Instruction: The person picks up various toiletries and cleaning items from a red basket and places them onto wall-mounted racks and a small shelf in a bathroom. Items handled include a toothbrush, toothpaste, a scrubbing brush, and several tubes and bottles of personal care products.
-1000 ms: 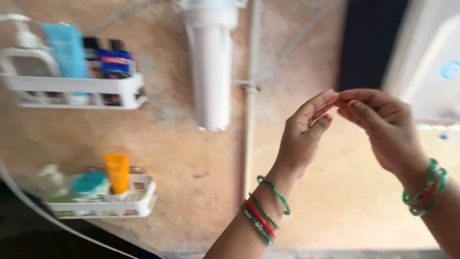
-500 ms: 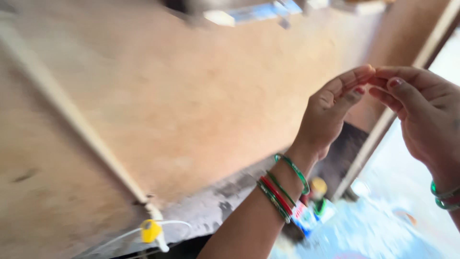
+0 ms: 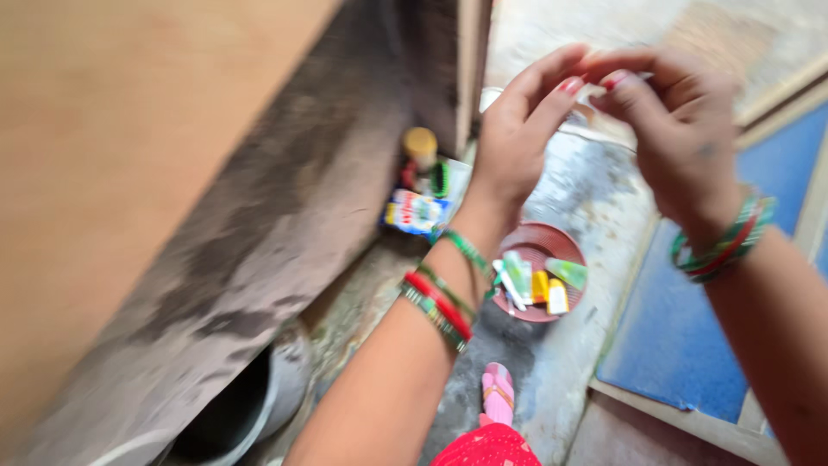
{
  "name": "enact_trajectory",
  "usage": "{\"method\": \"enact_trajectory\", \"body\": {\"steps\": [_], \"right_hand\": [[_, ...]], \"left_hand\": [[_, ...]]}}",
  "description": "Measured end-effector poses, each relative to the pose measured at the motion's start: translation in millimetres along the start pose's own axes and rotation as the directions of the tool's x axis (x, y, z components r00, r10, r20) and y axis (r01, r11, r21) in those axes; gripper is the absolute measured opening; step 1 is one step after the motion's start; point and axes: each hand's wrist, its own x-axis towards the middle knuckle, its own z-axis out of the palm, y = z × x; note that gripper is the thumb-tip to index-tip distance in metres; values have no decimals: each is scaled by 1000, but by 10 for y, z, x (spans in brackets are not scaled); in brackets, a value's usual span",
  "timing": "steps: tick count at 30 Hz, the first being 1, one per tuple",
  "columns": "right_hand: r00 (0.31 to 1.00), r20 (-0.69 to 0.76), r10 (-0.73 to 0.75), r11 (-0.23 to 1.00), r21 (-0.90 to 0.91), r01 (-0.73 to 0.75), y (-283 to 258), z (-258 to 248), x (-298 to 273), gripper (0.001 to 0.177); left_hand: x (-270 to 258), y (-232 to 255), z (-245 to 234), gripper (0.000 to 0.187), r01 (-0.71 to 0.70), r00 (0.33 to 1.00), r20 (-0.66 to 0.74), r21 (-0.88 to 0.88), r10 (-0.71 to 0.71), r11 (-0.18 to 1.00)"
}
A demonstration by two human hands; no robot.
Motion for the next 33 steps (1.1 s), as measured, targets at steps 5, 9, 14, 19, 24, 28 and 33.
{"method": "enact_trajectory", "body": {"steps": [5,9,14,19,24,28,33], "right_hand": [[981,-86,172,985,-8,-173,1470,-376,-369,21],[956,-120,269,963,8,-270,2546,-606,-702,18],[919,-143,366,929,-5,-371,3714,-832,-1230,18],[859,-188,476,869,-47,-492,4812,-1063,-1908,18],[731,-332,597,721,-178,-669,5811,-1207,-2709,20],[651,-390,652,547,-353,-759,6462,-1258,-3304,30],[684,-363,632,439,-560,-703,7083,-1228,-3822,42]], "left_hand": [[-200,-1315,-270,38,182,983,-35,3,-182,983],[-407,-2345,-556,37,289,955,-80,36,-285,957],[-789,-3545,-900,37,360,929,-78,-37,-362,932],[-1290,-4608,-1238,35,456,885,-126,50,-447,889],[-1864,-5280,-1518,36,614,781,-254,147,-571,775],[-2152,-5806,-1639,33,666,743,-246,182,-622,723],[-2308,-6328,-1614,35,723,667,-218,421,-712,548]]}}
